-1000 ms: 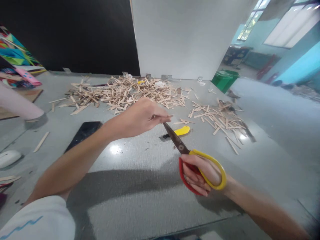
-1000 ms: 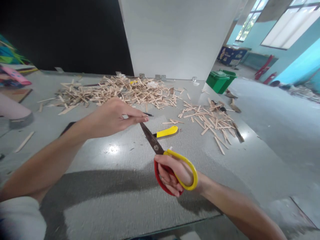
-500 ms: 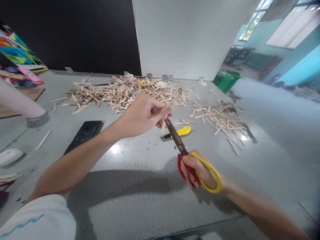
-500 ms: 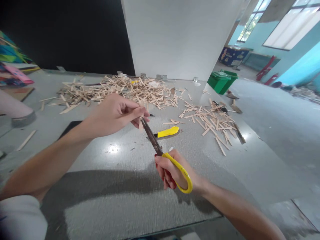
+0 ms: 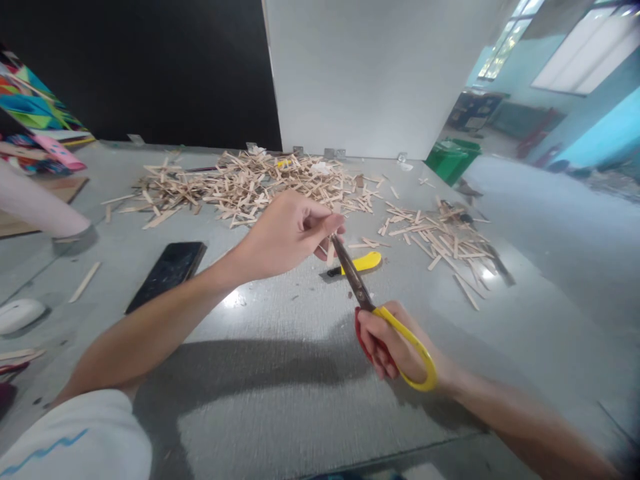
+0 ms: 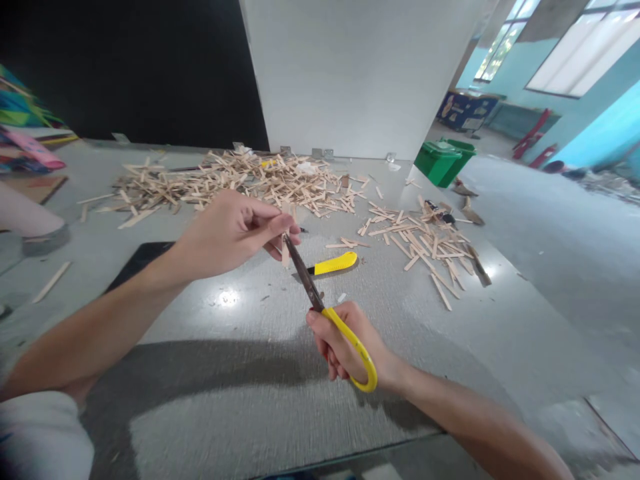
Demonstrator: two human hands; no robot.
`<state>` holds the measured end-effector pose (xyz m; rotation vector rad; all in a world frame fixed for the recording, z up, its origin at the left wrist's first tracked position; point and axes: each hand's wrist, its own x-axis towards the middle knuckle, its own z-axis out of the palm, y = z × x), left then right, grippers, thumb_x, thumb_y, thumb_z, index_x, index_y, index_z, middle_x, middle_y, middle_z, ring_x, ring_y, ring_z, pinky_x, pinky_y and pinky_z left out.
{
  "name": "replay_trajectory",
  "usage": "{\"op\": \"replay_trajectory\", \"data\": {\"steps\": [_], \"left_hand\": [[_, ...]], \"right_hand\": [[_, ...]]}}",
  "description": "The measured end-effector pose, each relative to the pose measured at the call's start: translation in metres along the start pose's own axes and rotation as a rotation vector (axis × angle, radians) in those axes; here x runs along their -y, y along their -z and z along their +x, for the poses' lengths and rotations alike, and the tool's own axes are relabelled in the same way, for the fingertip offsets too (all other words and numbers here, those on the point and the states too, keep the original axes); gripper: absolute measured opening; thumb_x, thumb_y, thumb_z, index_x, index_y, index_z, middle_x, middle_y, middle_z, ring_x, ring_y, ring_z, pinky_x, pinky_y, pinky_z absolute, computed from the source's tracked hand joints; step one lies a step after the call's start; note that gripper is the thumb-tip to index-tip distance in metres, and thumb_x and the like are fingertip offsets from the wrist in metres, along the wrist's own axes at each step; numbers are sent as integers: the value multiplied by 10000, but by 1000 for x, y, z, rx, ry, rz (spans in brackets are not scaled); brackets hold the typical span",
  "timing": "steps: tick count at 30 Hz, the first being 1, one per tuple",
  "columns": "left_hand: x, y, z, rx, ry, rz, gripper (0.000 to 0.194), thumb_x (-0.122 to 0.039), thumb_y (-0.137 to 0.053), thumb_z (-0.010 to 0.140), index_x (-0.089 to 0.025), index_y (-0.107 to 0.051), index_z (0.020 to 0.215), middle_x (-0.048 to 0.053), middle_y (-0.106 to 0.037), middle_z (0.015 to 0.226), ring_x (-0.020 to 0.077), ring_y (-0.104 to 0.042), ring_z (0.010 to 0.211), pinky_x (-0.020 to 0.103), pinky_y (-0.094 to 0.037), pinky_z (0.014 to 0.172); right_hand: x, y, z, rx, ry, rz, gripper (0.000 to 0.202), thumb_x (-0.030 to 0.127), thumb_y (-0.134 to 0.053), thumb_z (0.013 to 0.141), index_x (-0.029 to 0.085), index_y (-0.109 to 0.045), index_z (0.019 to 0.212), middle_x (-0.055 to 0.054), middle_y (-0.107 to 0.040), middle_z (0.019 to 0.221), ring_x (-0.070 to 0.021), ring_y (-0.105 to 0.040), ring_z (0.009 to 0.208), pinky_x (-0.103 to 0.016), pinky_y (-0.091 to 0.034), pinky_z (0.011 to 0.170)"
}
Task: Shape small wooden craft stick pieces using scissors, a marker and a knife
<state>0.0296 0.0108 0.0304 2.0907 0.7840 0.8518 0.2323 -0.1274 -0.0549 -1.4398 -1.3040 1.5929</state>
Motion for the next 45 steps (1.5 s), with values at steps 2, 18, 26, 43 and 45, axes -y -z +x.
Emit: {"op": "replay_trajectory", "data": {"steps": [2,18,26,43,45], "left_hand": [[0,-1,0,13,8,-25,362,-445,-731,1032,-176,-830,811,69,-852,844,180,-805,631,245,-686,568],[-2,-1,-1,34,42,-122,373,-477,-770,1007,-161,-818,814,85,-855,849,187,-808,632,253,-700,588],[-3,-3,-1,31,24,-102,395,-498,-756,1015,-168,-813,805,79,-850,834,175,-800,628,242,-687,582],[-2,-2,0,41,19,-91,369,-491,-805,983,-173,-810,795,67,-854,834,173,-801,625,237,-688,578],[-1,-1,0,51,11,-91,360,-497,-817,971,-177,-817,805,62,-849,816,175,-799,623,242,-690,586]], "right_hand": [[-1,-1,0,0,11,-15,697,794,-604,919,229,-511,523,43,-440,395,-79,-451,313,-183,-396,356],[-10,-5,3,-60,74,14,620,732,-669,909,227,-524,579,68,-442,433,-79,-454,358,-225,-528,462],[-13,-6,4,-68,46,31,636,735,-708,900,224,-525,569,72,-432,415,-80,-458,331,-203,-462,398],[-5,-6,0,-7,27,13,698,793,-694,891,225,-505,531,51,-430,401,-107,-521,328,-189,-428,354],[-3,-5,-1,-6,31,-10,707,794,-683,896,226,-499,518,42,-438,399,-110,-528,328,-183,-395,343]]}}
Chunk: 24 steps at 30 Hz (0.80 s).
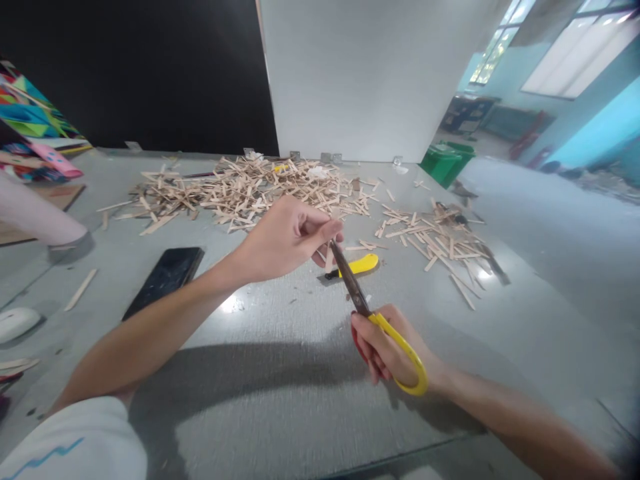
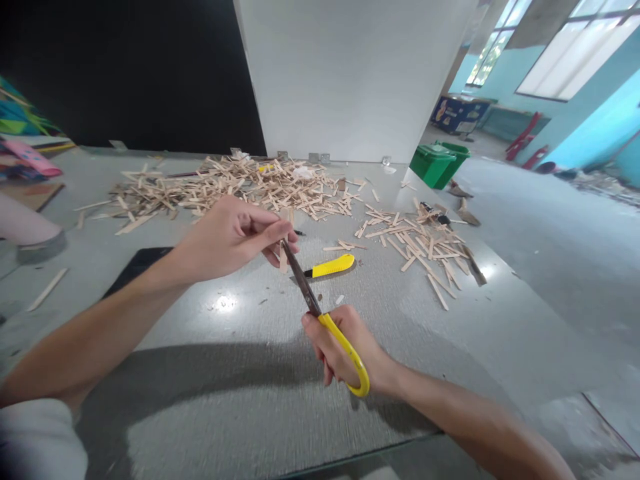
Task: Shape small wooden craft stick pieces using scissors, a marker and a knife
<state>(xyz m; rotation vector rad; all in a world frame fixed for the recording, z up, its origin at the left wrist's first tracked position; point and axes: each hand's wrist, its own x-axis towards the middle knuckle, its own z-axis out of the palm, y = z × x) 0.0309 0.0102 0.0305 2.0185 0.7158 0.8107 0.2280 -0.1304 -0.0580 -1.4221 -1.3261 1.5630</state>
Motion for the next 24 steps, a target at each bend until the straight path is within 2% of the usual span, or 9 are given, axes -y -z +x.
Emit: {"op": "replay_trajectory", "data": {"steps": [6,9,13,19,21,24], "left_hand": [[2,2,-1,8,-44,36,367,-518,-766,997,-204,-832,819,48,-837,788,189,-795,644,267,-679,601],[2,5,-2,6,-88,116,361,-484,-726,1025,-210,-835,817,47,-818,746,175,-767,622,248,-617,568],[1,7,-1,-24,-164,340,387,-406,-681,1046,-213,-804,734,16,-746,633,121,-623,512,240,-474,527],[5,3,-2,-47,-297,572,444,-294,-623,1052,-208,-697,623,-35,-576,518,92,-435,477,264,-387,584],[6,3,-2,-58,-280,557,451,-328,-618,1065,-207,-703,639,-27,-599,532,95,-442,480,264,-387,576],[4,5,-1,-49,-168,412,476,-471,-625,1078,-209,-758,704,23,-721,632,120,-557,502,259,-433,530]], "right_hand": [[3,1,-3,6,0,-27,704,766,-689,895,229,-487,487,40,-424,389,-107,-511,315,-185,-366,337],[5,1,-5,14,-11,-23,706,748,-680,912,228,-487,474,40,-417,377,-100,-493,307,-187,-367,340],[5,3,-5,64,-18,12,712,733,-656,944,233,-482,468,45,-407,363,-90,-461,298,-187,-370,342],[-3,13,1,181,-59,107,702,731,-519,1017,245,-490,512,54,-379,326,-99,-430,266,-186,-280,295],[-4,16,3,198,-78,123,691,721,-511,1019,246,-492,518,58,-369,322,-101,-436,267,-182,-274,292],[-1,18,6,185,-30,95,681,712,-565,999,239,-495,514,54,-396,342,-97,-455,289,-175,-338,321]]}}
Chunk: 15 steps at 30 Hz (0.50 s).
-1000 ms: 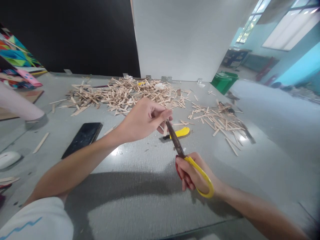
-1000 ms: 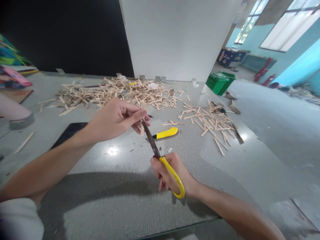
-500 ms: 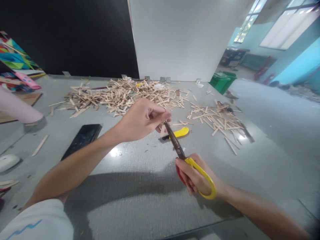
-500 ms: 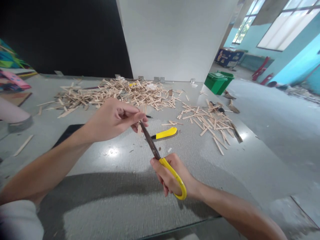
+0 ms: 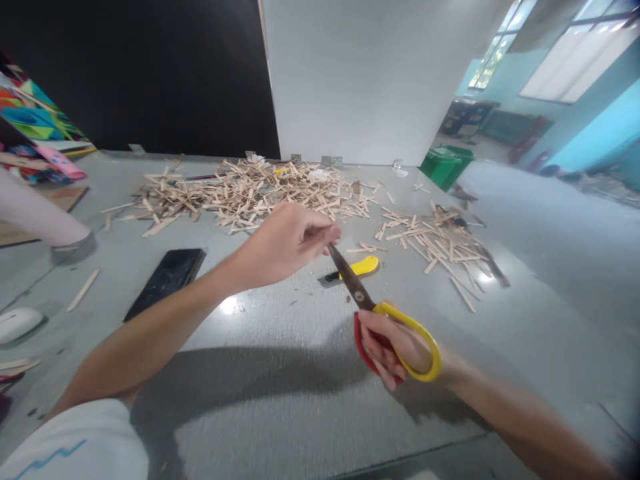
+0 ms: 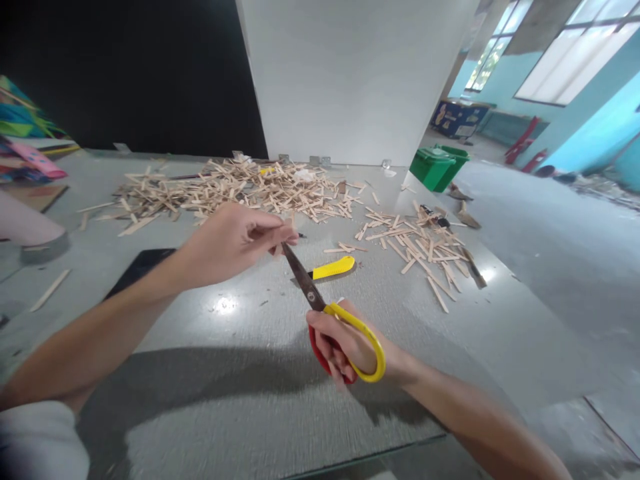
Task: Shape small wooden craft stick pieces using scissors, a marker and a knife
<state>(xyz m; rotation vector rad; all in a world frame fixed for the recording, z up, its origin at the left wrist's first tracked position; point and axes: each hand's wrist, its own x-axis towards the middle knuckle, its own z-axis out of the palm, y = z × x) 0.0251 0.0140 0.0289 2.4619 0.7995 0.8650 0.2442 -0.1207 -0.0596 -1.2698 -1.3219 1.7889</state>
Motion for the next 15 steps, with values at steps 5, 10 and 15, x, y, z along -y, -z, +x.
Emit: {"op": "replay_trajectory", "data": {"steps": [5,10,15], "left_hand": [[0,6,4,81,151,-251,420,-522,-677,1053,-201,-839,836,82,-845,854,168,-754,636,254,-576,576],[0,7,4,110,159,-275,410,-506,-694,1049,-210,-849,811,72,-859,872,170,-782,654,254,-596,604],[3,9,2,110,115,-191,421,-527,-687,1054,-214,-862,833,68,-831,763,170,-738,608,261,-545,554]], "right_hand": [[0,-4,3,-42,78,27,649,719,-632,945,237,-517,525,70,-401,367,-86,-421,314,-221,-532,442],[4,-5,0,-60,61,-15,594,637,-606,945,232,-527,519,58,-413,370,-89,-450,315,-201,-487,411],[6,-2,-2,-51,35,-43,566,580,-580,953,225,-521,516,47,-426,373,-93,-493,320,-172,-409,373]]}}
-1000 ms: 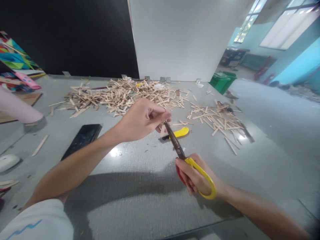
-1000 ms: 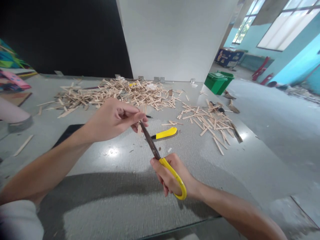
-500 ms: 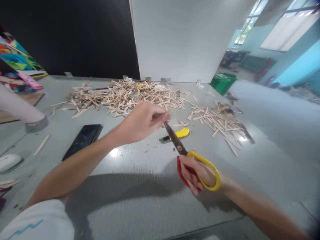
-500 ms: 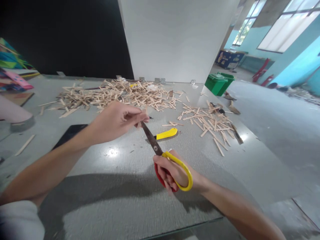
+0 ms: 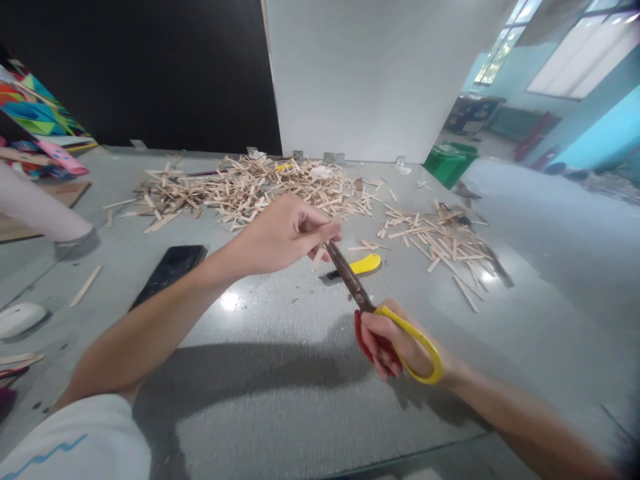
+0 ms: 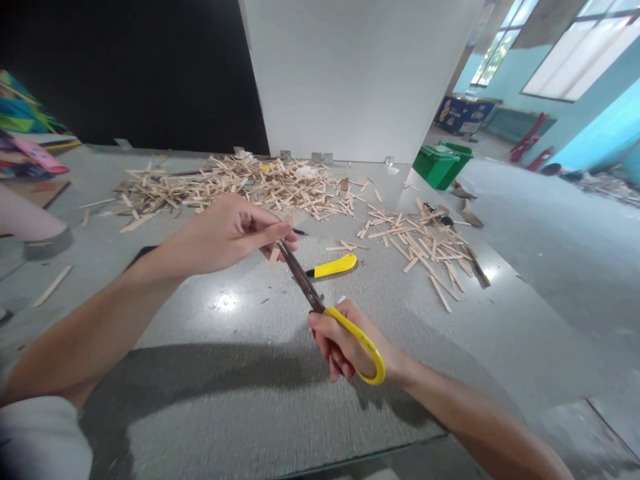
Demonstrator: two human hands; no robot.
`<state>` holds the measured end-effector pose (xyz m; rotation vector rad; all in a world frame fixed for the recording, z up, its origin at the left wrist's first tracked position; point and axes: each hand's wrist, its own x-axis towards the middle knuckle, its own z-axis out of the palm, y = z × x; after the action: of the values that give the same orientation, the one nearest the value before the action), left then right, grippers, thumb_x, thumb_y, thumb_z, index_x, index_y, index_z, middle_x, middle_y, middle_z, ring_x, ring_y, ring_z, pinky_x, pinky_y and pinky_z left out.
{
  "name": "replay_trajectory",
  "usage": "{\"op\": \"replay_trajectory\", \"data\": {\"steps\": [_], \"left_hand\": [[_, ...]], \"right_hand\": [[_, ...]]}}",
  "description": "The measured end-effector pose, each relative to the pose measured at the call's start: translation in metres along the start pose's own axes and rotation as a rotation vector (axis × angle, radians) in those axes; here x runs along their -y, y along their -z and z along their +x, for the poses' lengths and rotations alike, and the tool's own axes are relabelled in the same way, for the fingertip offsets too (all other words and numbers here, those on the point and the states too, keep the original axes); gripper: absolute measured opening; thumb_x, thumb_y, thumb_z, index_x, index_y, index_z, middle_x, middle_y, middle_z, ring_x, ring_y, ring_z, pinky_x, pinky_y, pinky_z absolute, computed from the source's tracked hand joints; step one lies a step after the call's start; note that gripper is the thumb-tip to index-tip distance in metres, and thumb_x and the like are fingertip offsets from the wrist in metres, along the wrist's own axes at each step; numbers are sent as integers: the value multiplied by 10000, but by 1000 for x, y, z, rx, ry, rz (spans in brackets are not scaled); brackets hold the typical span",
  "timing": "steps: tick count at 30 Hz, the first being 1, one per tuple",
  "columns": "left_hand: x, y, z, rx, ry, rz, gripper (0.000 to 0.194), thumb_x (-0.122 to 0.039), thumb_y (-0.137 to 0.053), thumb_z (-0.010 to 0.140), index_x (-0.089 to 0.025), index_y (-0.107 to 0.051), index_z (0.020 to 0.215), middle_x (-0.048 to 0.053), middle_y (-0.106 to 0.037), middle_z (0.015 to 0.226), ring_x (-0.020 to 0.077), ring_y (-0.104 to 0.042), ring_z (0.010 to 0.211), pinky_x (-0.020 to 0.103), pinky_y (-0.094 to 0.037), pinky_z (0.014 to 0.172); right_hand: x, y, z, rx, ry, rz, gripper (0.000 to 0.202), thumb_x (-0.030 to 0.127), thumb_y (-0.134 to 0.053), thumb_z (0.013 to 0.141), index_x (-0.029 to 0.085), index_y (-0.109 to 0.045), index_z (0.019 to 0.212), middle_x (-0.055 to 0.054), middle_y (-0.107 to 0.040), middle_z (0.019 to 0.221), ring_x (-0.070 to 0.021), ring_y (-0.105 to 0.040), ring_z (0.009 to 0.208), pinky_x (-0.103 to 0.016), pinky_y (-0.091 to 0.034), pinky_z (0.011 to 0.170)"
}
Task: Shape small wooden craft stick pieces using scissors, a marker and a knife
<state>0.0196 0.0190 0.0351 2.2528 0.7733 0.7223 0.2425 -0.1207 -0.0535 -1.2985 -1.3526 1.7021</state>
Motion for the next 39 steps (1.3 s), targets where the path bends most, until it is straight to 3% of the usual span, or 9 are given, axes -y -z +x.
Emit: {"op": "replay_trajectory", "data": {"steps": [9,15,21,24,27,31,35,39], "left_hand": [[-6,1,1,41,41,28,536,-512,-655,1057,-184,-743,642,94,-831,803,175,-761,726,245,-549,644],[-3,0,1,67,48,39,525,-447,-631,1063,-198,-723,610,74,-801,745,179,-750,713,267,-482,607],[0,1,2,109,6,91,448,-413,-604,1076,-195,-788,731,20,-748,676,117,-611,517,283,-456,573],[4,7,3,147,-23,30,410,-465,-639,1069,-200,-838,828,43,-783,731,160,-705,622,298,-528,641],[8,15,5,215,-53,-55,376,-469,-669,1066,-198,-861,890,75,-829,817,183,-769,723,294,-570,694],[10,26,7,314,-86,-151,346,-496,-733,1039,-211,-860,890,109,-866,928,220,-822,887,298,-625,774],[13,30,9,376,-82,-163,366,-503,-716,1051,-236,-855,844,103,-869,947,229,-827,984,295,-643,828],[22,34,12,324,-19,-19,403,-512,-703,1053,-186,-872,886,106,-838,834,168,-764,729,261,-598,680]], "right_hand": [[-5,-1,2,16,13,41,625,638,-586,973,228,-510,507,64,-380,353,-86,-430,289,-187,-440,362],[-2,1,1,11,6,-17,684,703,-633,974,223,-500,506,63,-402,377,-80,-453,299,-174,-436,356],[-5,7,1,32,-21,-41,719,725,-603,1002,221,-495,501,49,-421,355,-85,-454,274,-161,-357,302],[-9,9,4,121,-68,69,713,711,-574,1000,229,-486,483,45,-386,316,-97,-444,249,-162,-298,271],[-14,14,7,300,-99,276,706,697,-582,978,240,-456,455,49,-339,290,-102,-394,215,-174,-260,238],[-21,20,11,519,-90,516,701,702,-595,971,227,-492,466,45,-368,289,-104,-341,185,-193,-290,212],[-27,22,13,578,-112,577,706,713,-582,991,218,-514,493,40,-404,301,-105,-343,187,-190,-300,212],[-30,21,14,543,-79,510,725,722,-595,984,232,-475,464,43,-363,289,-109,-338,187,-200,-280,214]]}}
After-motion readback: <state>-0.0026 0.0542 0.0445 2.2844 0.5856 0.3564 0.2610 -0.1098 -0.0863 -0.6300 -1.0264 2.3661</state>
